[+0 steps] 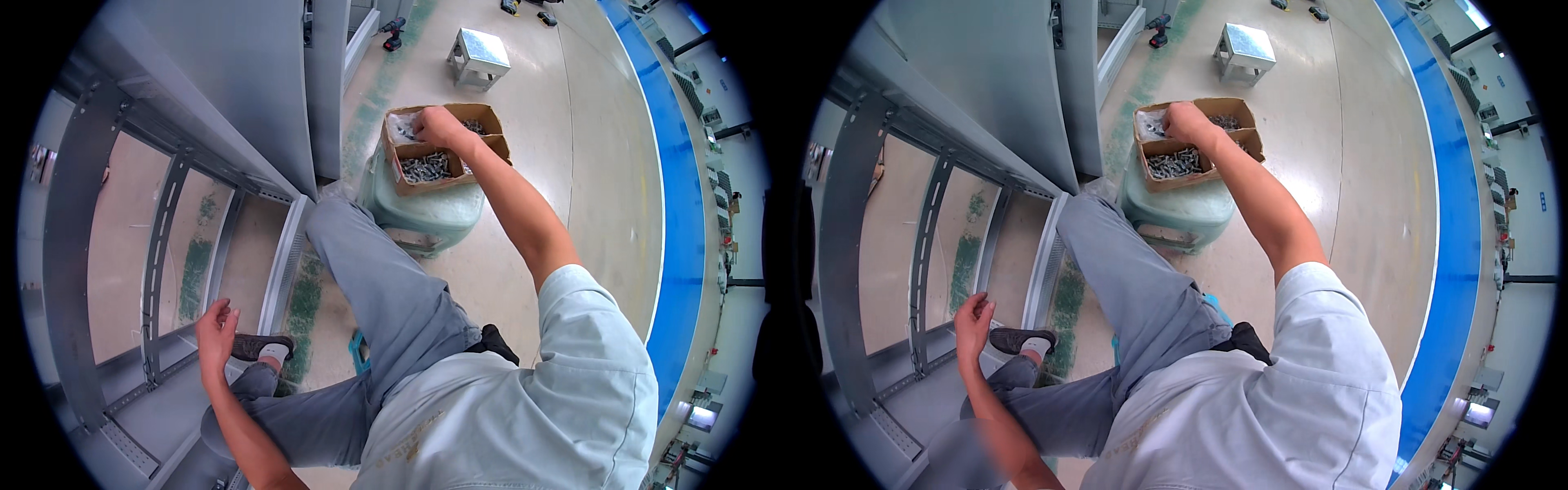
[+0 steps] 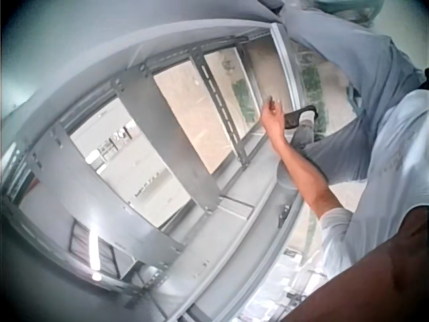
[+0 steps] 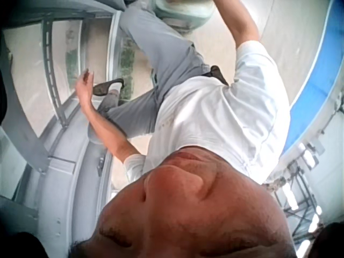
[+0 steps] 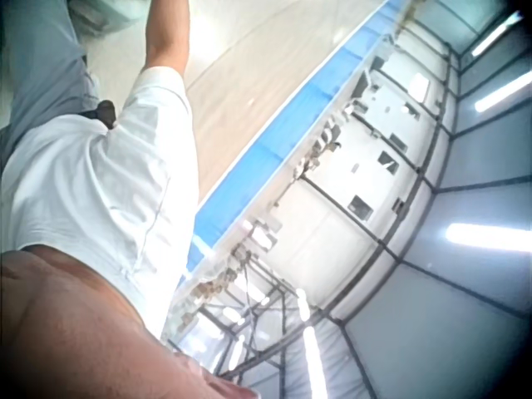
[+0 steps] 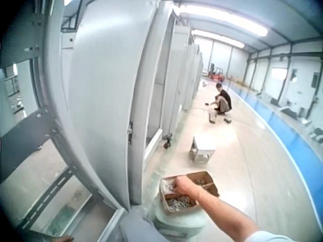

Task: The person assembles a metal cabinet frame by hand-tightening screws and nuts into pre-drilled holes on the vertical and horizontal supports. The person repeatedly reaches into a nearby box to retrieve fasteners and secures them into the frame.

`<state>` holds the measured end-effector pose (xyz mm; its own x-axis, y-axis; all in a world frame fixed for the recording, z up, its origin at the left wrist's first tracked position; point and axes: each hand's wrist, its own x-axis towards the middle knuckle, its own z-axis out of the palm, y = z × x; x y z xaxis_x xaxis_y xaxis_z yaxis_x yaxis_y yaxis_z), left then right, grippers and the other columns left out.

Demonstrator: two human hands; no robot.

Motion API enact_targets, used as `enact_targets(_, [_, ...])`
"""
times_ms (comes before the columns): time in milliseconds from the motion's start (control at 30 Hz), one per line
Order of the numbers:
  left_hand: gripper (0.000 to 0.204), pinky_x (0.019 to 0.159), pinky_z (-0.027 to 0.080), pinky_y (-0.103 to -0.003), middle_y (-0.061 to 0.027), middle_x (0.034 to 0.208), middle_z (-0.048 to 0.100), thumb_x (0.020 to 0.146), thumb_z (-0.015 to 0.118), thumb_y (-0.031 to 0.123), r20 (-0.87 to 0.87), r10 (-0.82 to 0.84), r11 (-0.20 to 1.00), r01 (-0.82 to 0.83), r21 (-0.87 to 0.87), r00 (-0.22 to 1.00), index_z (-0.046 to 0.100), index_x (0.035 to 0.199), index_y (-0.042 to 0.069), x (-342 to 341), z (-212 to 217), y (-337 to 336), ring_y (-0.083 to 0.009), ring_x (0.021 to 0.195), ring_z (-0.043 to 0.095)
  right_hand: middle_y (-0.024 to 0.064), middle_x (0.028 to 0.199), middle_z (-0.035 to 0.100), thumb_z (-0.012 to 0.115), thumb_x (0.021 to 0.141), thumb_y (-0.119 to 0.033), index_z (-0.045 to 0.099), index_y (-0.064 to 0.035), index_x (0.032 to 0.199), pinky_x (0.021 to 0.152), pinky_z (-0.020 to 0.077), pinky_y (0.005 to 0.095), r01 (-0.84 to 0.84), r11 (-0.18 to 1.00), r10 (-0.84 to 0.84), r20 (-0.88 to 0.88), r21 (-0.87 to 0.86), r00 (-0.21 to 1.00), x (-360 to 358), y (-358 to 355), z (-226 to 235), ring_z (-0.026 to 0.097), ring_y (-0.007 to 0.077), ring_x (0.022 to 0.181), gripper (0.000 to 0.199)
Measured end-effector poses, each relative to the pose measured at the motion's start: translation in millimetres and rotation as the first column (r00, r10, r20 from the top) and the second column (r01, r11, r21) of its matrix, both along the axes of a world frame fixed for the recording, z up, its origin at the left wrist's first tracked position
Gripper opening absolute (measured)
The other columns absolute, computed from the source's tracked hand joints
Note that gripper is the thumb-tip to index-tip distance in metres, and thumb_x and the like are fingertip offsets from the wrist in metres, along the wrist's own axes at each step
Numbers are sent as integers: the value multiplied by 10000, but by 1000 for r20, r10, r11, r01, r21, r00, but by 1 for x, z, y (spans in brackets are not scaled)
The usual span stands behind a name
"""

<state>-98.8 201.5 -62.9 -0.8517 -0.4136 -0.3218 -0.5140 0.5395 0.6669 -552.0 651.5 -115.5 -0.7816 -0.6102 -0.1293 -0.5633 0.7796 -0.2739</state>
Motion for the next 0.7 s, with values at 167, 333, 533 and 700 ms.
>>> enact_targets(167, [368, 763, 517, -304, -118, 941, 687, 898, 703, 140, 2, 9, 1000, -9, -28, 1000, 645, 1205, -54, 7, 0, 0, -156, 822, 629, 158, 898, 730, 740, 717, -98, 759, -54, 976, 782, 537, 398, -37, 998, 34, -55, -54, 998, 6, -3, 12, 693, 335, 817, 264])
enact_targets(333, [372, 745, 515, -315, -127, 930, 692, 892, 703, 145, -14, 9, 1000, -9, -5, 1000, 646, 1202, -54, 6, 1, 4, -165, 806, 631, 159, 879, 732, 742, 740, -86, 761, -49, 982, 767, 541, 378, 64, 985, -56, 52, -161, 997, 8, 2, 27, 703, 300, 801, 245])
enact_targets(533, [375, 739, 515, -314, -127, 937, 691, 889, 701, 136, 4, -4, 1000, 4, -6, 1000, 642, 1208, -53, 4, -7, 4, -164, 806, 629, 168, 885, 735, 696, 791, -105, 773, -71, 995, 782, 561, 384, 8, 971, -10, -7, -238, 1000, 3, 9, 26, 719, 299, 803, 221])
enact_targets(700, [379, 746, 517, -314, -128, 947, 692, 887, 701, 141, 8, 12, 999, -12, 34, 1000, 642, 1211, -47, 7, -11, 2, -168, 813, 634, 185, 848, 727, 658, 808, -49, 744, -41, 1076, 735, 569, 371, 116, 955, -52, 231, -273, 971, 9, 1, 31, 735, 258, 766, 282])
